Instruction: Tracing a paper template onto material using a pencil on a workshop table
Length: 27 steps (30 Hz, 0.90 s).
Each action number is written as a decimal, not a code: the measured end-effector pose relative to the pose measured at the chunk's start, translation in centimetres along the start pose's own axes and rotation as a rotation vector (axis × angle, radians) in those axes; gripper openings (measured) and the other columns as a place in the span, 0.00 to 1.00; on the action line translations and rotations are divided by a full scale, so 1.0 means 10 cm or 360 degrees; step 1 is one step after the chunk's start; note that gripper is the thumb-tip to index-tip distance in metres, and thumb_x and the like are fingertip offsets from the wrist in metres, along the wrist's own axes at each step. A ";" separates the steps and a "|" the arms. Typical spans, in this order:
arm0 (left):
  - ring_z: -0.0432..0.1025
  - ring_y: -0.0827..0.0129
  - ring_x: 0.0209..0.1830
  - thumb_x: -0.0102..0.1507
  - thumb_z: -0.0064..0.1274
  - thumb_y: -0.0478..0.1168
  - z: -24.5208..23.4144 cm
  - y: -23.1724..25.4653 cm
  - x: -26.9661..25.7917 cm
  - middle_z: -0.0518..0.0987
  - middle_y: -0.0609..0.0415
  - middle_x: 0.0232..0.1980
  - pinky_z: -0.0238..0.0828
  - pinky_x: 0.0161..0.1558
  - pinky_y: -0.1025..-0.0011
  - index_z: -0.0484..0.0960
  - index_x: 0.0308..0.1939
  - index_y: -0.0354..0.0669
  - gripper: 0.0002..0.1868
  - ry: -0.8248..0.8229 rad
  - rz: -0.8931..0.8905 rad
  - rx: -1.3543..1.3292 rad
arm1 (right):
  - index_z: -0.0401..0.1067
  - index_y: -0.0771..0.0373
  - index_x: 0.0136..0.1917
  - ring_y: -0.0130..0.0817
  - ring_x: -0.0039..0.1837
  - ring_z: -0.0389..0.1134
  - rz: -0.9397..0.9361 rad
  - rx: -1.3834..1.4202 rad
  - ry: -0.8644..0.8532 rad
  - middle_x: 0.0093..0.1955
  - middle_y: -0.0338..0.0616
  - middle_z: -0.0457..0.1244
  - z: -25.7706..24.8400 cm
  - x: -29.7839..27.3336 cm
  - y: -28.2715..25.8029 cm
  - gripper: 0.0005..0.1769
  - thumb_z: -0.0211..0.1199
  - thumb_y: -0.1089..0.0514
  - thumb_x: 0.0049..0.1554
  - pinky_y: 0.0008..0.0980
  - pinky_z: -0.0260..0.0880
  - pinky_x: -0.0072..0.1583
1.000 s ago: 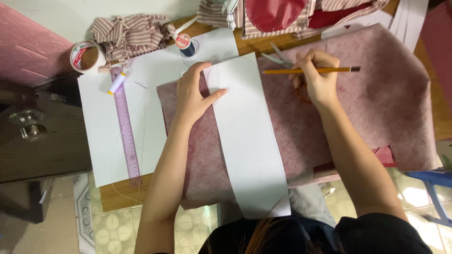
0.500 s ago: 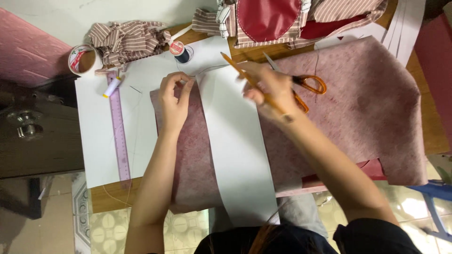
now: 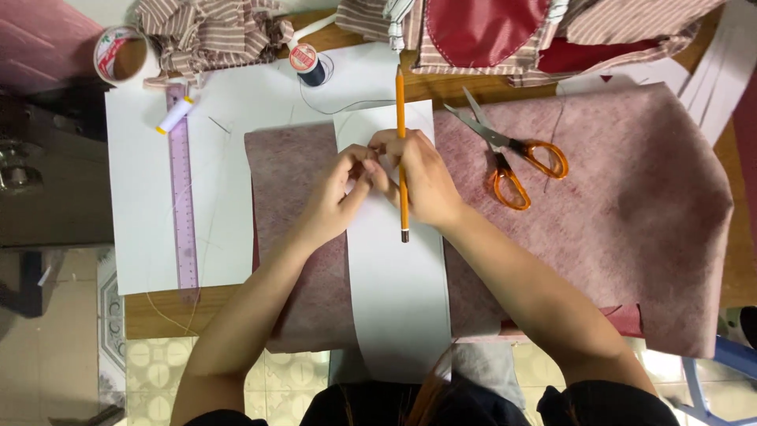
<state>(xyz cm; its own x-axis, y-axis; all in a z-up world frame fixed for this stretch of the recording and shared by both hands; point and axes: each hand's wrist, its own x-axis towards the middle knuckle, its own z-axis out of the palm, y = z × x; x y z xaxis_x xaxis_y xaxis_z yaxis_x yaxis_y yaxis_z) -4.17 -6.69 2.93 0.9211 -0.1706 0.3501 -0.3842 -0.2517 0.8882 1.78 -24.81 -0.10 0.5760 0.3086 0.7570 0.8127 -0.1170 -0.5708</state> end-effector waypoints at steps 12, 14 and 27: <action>0.71 0.70 0.39 0.75 0.48 0.30 -0.12 -0.09 0.03 0.75 0.51 0.44 0.74 0.45 0.70 0.76 0.51 0.37 0.02 -0.0033 -0.0177 -0.0193 | 0.65 0.59 0.45 0.50 0.39 0.68 -0.0121 0.0004 0.0032 0.42 0.45 0.68 -0.05 0.02 0.11 0.12 0.68 0.61 0.65 0.45 0.71 0.46; 0.71 0.69 0.40 0.75 0.48 0.30 -0.13 -0.11 0.02 0.75 0.51 0.45 0.74 0.45 0.70 0.76 0.52 0.37 0.03 -0.0017 -0.0169 -0.0182 | 0.65 0.59 0.44 0.51 0.38 0.68 -0.0171 0.0009 0.0028 0.42 0.46 0.68 -0.06 0.05 0.09 0.12 0.68 0.61 0.64 0.45 0.71 0.46; 0.70 0.68 0.35 0.75 0.50 0.40 -0.07 -0.19 0.06 0.81 0.43 0.45 0.69 0.38 0.69 0.81 0.41 0.35 0.12 0.0186 0.0073 -0.0097 | 0.68 0.61 0.45 0.50 0.36 0.66 -0.0279 -0.0057 0.0123 0.38 0.47 0.65 -0.08 0.11 0.00 0.09 0.65 0.59 0.66 0.48 0.69 0.47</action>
<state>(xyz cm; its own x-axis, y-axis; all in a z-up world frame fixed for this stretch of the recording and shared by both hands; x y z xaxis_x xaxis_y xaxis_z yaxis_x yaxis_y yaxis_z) -2.82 -5.67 1.65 0.9051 -0.0674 0.4198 -0.4247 -0.1873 0.8857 2.55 -25.25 1.01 0.4290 0.2542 0.8668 0.9031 -0.1016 -0.4171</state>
